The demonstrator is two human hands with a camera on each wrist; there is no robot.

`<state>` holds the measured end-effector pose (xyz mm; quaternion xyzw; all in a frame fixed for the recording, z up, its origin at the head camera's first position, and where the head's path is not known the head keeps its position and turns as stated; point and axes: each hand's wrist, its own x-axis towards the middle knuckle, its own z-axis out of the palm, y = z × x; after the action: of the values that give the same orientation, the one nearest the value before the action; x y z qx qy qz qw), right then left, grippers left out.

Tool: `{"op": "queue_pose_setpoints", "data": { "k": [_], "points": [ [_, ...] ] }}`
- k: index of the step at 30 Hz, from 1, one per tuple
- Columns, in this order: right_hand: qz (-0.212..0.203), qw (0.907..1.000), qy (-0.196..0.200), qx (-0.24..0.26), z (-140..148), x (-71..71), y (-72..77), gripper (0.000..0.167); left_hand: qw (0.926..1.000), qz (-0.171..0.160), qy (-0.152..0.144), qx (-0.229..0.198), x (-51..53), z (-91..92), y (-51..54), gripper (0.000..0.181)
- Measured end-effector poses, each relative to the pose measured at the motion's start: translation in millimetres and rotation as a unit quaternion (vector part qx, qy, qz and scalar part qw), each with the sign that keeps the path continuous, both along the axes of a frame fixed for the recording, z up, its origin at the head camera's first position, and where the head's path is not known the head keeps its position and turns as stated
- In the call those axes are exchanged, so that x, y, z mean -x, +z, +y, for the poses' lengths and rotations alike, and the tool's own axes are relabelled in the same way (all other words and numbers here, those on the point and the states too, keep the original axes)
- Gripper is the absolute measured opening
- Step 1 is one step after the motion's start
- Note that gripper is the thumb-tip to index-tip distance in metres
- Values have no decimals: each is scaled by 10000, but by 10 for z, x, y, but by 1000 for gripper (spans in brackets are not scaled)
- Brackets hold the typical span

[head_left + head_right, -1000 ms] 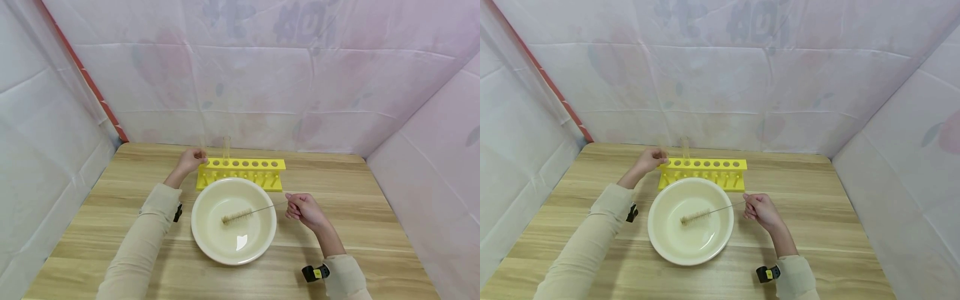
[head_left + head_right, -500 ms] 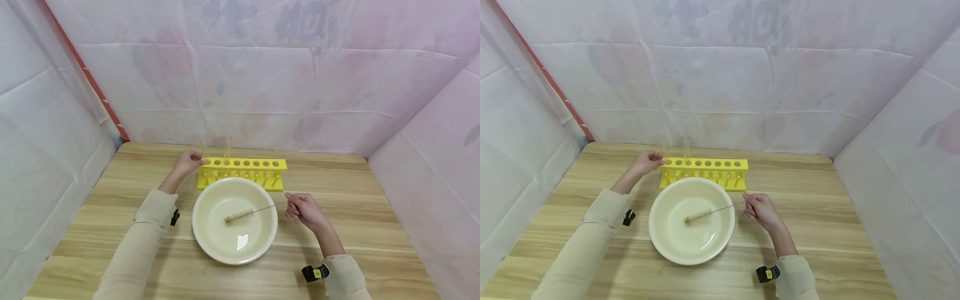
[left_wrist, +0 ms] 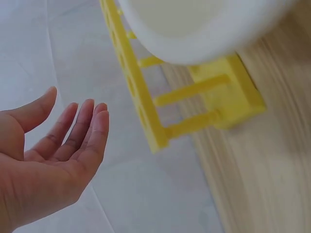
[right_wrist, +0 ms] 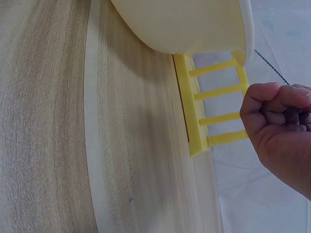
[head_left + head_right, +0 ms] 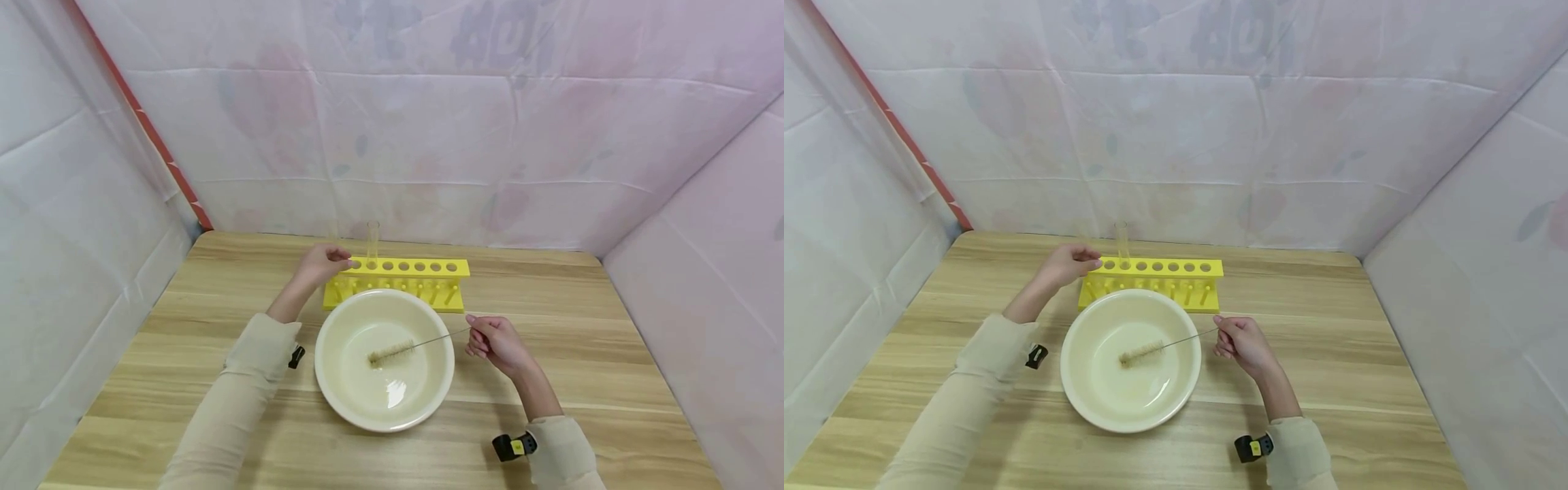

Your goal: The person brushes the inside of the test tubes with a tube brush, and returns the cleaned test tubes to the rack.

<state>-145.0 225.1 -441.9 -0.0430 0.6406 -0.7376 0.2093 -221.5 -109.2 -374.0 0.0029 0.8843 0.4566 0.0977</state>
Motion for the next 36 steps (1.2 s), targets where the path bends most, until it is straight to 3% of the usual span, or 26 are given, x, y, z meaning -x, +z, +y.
{"op": "queue_pose_setpoints", "data": {
  "k": [5,13,20,27,36],
  "points": [
    [5,10000,-47,17,2,2,-16,44,9998,138,64,-96,51,179,2,26],
    [-14,10000,-30,-13,-10,-1,-32,44,9978,432,497,21,165,388,-140,24],
    [-22,10000,9,-24,-23,1,-39,44,9961,519,706,96,236,448,-241,24],
    [-19,10000,-2,-60,-22,3,-32,44,9963,432,716,198,264,474,-317,9],
    [118,9999,60,-26,-24,5,-20,44,9954,594,649,387,253,494,-325,15]
  ]
}}
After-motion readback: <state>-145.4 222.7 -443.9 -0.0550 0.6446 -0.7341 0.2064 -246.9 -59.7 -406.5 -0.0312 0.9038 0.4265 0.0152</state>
